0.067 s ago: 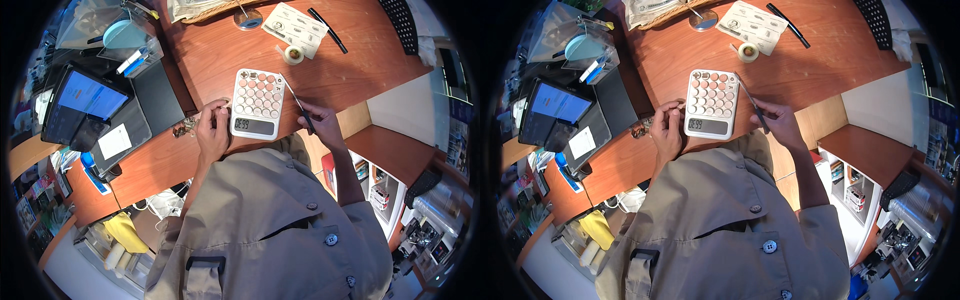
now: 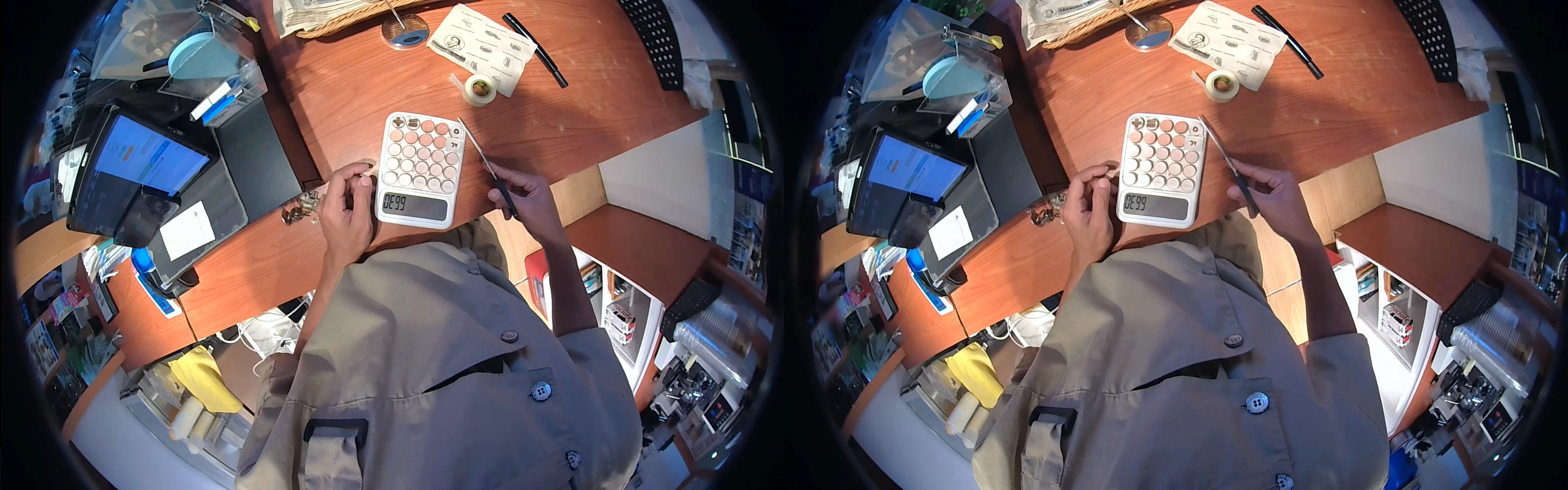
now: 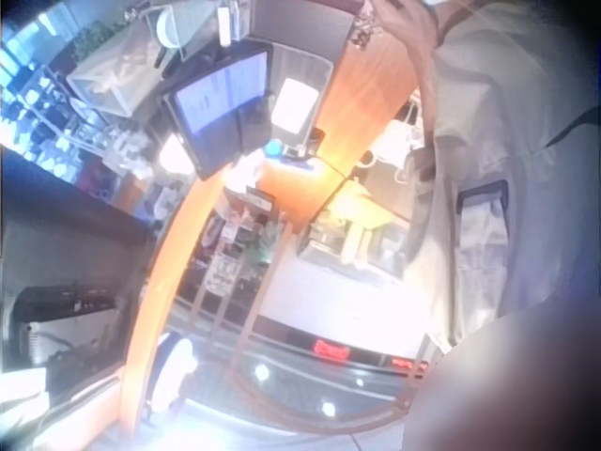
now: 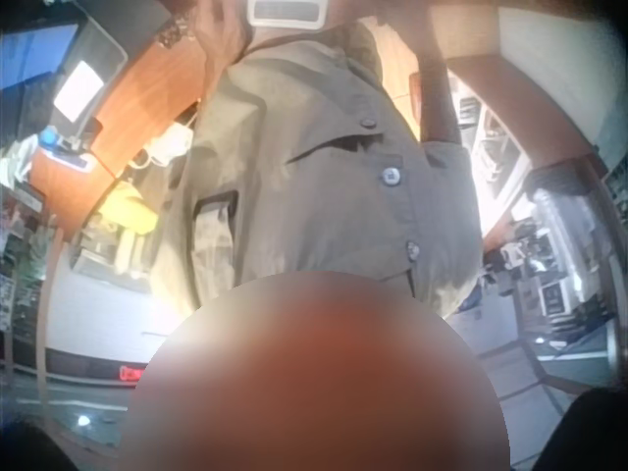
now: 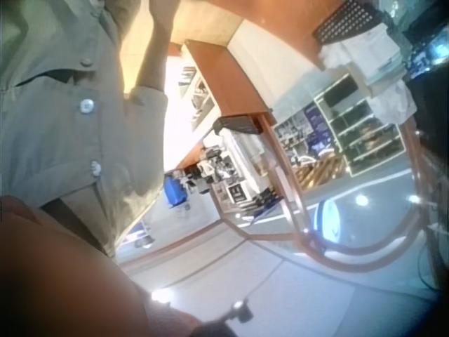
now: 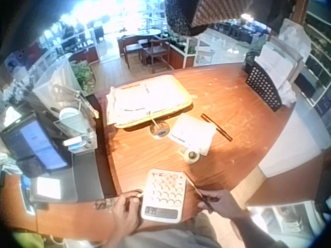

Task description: The person repairs a calculator by applying tape to its side, writing on the tape with a pen, and using scissors to press and adjust the calculator buttons. The person also briefly walks to a sink area and returns to continue the repair.

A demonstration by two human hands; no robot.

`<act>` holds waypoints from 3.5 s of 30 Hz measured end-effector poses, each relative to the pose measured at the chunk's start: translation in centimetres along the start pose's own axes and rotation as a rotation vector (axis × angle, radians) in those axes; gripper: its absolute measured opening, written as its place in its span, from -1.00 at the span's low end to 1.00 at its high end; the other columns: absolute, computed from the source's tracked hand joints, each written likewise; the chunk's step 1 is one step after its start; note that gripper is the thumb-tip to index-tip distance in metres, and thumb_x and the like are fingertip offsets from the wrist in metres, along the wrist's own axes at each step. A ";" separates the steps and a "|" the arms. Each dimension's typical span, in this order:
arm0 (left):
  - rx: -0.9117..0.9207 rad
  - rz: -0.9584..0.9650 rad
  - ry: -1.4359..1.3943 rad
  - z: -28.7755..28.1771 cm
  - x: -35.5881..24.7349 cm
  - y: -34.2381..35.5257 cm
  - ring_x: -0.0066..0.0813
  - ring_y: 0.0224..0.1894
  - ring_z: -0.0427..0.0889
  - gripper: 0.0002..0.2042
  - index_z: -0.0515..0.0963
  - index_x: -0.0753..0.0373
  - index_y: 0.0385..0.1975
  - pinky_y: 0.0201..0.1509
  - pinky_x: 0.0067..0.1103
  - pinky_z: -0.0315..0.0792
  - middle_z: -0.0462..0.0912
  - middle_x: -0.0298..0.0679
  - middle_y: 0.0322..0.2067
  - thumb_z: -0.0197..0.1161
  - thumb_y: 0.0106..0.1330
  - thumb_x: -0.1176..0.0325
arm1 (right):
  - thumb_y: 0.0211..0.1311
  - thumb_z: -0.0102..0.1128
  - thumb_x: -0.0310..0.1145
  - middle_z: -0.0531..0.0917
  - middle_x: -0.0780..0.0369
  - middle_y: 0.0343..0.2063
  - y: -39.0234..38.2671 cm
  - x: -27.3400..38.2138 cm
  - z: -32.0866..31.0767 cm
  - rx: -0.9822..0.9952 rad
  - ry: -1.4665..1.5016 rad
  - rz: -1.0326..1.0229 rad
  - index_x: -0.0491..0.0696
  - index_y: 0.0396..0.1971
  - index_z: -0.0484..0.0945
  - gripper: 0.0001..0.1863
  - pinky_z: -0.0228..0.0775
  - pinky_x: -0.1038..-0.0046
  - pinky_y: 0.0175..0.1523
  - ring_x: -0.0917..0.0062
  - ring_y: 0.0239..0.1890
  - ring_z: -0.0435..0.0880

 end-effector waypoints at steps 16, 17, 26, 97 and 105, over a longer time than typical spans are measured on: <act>-0.022 0.023 0.035 0.1 0.6 0.6 -0.66 -0.42 0.56 -0.80 0.63 0.35 0.00 -0.30 -0.64 0.45 0.64 -0.29 -0.48 0.25 0.44 0.49 | 0.18 0.52 -0.56 0.58 0.54 -0.42 3.7 2.8 -4.9 0.288 -0.171 0.008 -0.09 0.22 0.64 -0.44 0.36 0.76 -0.28 0.90 -0.39 0.47; -0.028 0.012 0.024 0.1 0.7 0.5 -0.66 -0.42 0.56 -0.79 0.63 0.35 0.01 -0.29 -0.63 0.46 0.64 -0.29 -0.49 0.24 0.44 0.49 | 0.18 0.52 -0.56 0.58 0.54 -0.42 3.9 2.8 -5.0 0.288 -0.184 0.004 -0.08 0.22 0.64 -0.44 0.34 0.76 -0.29 0.90 -0.40 0.46; 0.043 -0.098 0.208 -0.1 -1.8 0.5 -0.60 -0.43 0.61 -0.77 0.62 0.36 0.03 -0.29 -0.60 0.48 0.64 -0.27 -0.52 0.23 0.45 0.46 | 0.16 0.53 -0.55 0.47 0.58 -0.54 5.2 3.9 -6.6 0.317 -0.304 -0.042 -0.06 0.20 0.66 -0.45 0.09 0.69 -0.43 0.90 -0.51 0.29; -0.208 -0.415 0.094 -0.1 -2.5 1.6 -0.76 -0.51 0.52 -0.77 0.75 0.38 -0.12 -0.44 -0.71 0.45 0.71 -0.37 -0.48 0.23 0.53 0.35 | 0.13 0.54 -0.45 0.64 0.40 -0.66 15.3 10.2 -9.5 0.905 -0.777 -0.285 -0.07 0.18 0.67 -0.46 0.24 0.65 -0.45 0.82 -0.61 0.45; -0.285 -0.358 0.090 0.4 -2.0 1.7 -0.78 -0.50 0.54 -0.76 0.75 0.36 -0.11 -0.48 -0.72 0.46 0.72 -0.37 -0.46 0.24 0.52 0.32 | 0.07 0.59 -0.44 0.62 0.37 -0.66 15.8 9.7 -11.0 1.073 -0.496 0.071 -0.05 0.15 0.70 -0.44 0.27 0.61 -0.58 0.75 -0.69 0.43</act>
Point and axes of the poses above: each hand's wrist, its own y-axis towards the middle knuckle, its own z-axis out of the palm, x = y × z, the point moved 2 cm from there along y, towards the middle knuckle
